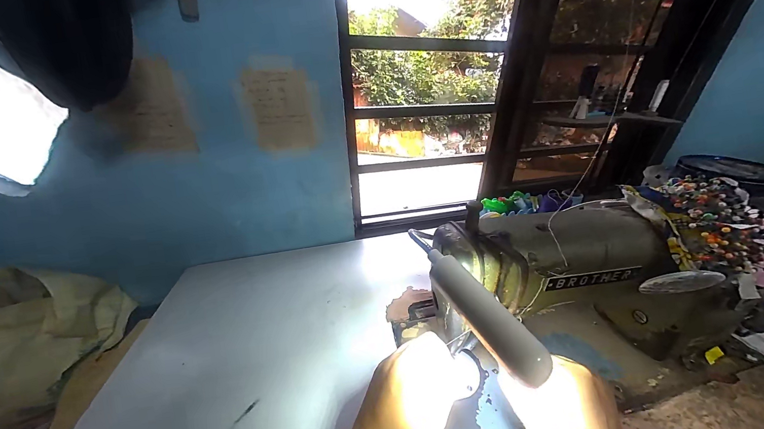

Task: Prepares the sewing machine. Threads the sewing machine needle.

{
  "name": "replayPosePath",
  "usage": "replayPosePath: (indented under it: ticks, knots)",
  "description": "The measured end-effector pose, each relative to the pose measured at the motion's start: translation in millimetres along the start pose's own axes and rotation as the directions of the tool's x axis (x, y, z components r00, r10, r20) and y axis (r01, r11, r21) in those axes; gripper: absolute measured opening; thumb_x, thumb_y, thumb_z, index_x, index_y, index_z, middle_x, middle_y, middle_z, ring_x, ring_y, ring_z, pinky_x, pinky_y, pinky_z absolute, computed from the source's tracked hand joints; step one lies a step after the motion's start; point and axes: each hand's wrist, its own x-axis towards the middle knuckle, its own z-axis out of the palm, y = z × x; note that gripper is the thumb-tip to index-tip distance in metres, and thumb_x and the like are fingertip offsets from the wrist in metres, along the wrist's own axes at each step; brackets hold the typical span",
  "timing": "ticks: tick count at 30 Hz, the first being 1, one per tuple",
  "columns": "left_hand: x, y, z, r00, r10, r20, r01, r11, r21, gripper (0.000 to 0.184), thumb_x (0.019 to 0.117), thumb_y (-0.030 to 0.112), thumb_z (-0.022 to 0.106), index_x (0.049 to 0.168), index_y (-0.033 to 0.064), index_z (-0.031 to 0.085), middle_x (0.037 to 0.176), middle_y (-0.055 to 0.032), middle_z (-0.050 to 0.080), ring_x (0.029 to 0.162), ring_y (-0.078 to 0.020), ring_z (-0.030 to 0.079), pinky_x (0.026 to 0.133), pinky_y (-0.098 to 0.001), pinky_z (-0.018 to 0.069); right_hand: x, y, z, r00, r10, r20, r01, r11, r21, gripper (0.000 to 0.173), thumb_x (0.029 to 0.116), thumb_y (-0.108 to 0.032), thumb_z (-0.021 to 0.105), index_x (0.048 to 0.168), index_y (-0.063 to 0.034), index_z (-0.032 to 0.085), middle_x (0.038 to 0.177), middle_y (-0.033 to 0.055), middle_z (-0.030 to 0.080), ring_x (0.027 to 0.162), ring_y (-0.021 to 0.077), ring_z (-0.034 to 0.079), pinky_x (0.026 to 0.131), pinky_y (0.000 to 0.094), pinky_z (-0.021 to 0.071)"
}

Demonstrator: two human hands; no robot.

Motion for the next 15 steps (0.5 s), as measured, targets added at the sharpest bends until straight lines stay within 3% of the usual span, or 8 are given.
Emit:
replayPosePath:
  ticks: [12,15]
  knots:
    - [1.8,2.5,-2.1,1.0,-0.016,0.017,0.016,1.0,0.02,0.019,0.0911,0.022,0.064,0.09,0.0048,0.07,0.082,-0.005,0.069,0.082,-0.0088,0.067,0.076,-0.0246,0.0542,2.2,0.0,-7.8,0.992,-0.006,0.125,0.004,1.0,0.013,0.03,0.0871,-0.023,0.063,0.062,-0.0056,0.067,0.052,0.0099,0.059,0.049,0.0256,0.065,0.044,0.0441,0.047]
    - [1.8,2.3,-1.6,1.0,-0.02,0.017,0.02,1.0,0.022,0.018,0.0909,0.023,0.064,0.089,0.0058,0.07,0.082,-0.0042,0.068,0.082,-0.0081,0.067,0.076,-0.024,0.0542,2.1,-1.2,-5.1,0.998,0.011,0.066,-0.011,1.0,0.002,0.028,0.0854,-0.022,0.064,0.063,-0.0051,0.067,0.05,0.0094,0.058,0.047,0.0249,0.063,0.043,0.0426,0.0463]
